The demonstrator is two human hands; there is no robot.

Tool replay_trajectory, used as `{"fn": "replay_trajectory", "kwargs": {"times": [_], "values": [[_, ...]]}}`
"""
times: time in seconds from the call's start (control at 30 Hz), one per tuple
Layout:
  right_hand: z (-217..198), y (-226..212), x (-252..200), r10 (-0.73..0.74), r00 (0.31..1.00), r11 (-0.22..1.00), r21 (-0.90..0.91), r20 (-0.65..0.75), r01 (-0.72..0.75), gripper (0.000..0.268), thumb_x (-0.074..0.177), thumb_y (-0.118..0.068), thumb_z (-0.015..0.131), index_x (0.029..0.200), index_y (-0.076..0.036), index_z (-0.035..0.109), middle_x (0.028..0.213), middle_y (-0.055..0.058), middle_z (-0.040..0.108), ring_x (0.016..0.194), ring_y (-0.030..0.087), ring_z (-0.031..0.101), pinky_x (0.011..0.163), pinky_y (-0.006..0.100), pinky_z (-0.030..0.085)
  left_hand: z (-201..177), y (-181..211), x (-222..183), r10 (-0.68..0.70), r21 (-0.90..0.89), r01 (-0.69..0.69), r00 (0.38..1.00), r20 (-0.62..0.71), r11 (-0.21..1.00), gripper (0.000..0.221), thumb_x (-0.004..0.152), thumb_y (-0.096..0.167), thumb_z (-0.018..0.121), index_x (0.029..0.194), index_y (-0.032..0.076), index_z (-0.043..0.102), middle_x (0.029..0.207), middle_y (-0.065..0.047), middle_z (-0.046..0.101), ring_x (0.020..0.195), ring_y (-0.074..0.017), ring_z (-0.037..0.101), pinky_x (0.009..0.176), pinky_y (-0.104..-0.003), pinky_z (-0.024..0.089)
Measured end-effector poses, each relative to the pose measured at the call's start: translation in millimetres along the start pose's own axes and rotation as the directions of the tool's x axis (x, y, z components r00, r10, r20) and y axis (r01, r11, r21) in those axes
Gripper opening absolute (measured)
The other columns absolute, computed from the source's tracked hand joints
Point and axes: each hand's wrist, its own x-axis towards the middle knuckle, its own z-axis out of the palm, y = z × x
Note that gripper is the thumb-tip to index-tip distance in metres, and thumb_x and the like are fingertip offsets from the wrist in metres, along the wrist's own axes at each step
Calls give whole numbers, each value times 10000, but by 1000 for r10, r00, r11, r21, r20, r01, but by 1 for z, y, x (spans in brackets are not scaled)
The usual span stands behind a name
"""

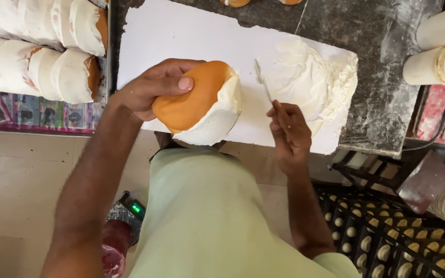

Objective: Applying cream filling to the exterior or interior edges of buns using a palette knife.

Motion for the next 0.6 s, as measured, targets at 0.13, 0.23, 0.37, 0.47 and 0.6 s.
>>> {"fn": "replay_trajectory", "kwargs": {"times": [0.13,0.23,0.37,0.47,0.6], "values": [[2,-18,13,26,992,991,129,122,-42,391,1068,58,563,1448,-33,586,1188,102,631,1018,145,594,840,252,500,1,3,2,-19,115,17,1000,20,993,556,1033,279,685,1431,-82,541,1144,-99,702,980,-116,693,835,-256,584],[-3,-16,13,-10,987,991,130,163,-12,417,1061,103,561,1445,-53,601,1150,101,638,1001,171,609,838,267,517,18,13,3,-7,265,34,994,-105,963,496,1042,299,677,1363,-73,604,1078,-69,698,921,-93,664,795,-236,562],[-1,-23,2,-126,982,968,-199,141,152,485,993,164,547,1408,-77,619,1192,137,632,1030,224,659,875,305,539,49,7,6,123,298,-21,937,-327,954,439,1016,321,666,1279,-27,621,1058,-49,719,918,-88,691,815,-240,589],[5,-23,-5,-136,986,931,-328,99,162,573,907,209,535,1400,-66,633,1159,169,600,958,259,654,810,306,546,62,-8,8,218,269,-85,829,-515,959,425,1011,316,634,1295,0,626,1073,-62,726,918,-96,697,813,-241,599],[10,-17,-17,-230,963,883,-385,142,268,591,879,199,547,1398,-72,633,1165,176,589,974,285,602,833,339,540,66,-29,7,298,88,-311,731,-615,946,422,1074,309,585,1350,-8,544,1201,-104,674,1061,-147,682,949,-313,591]]}}
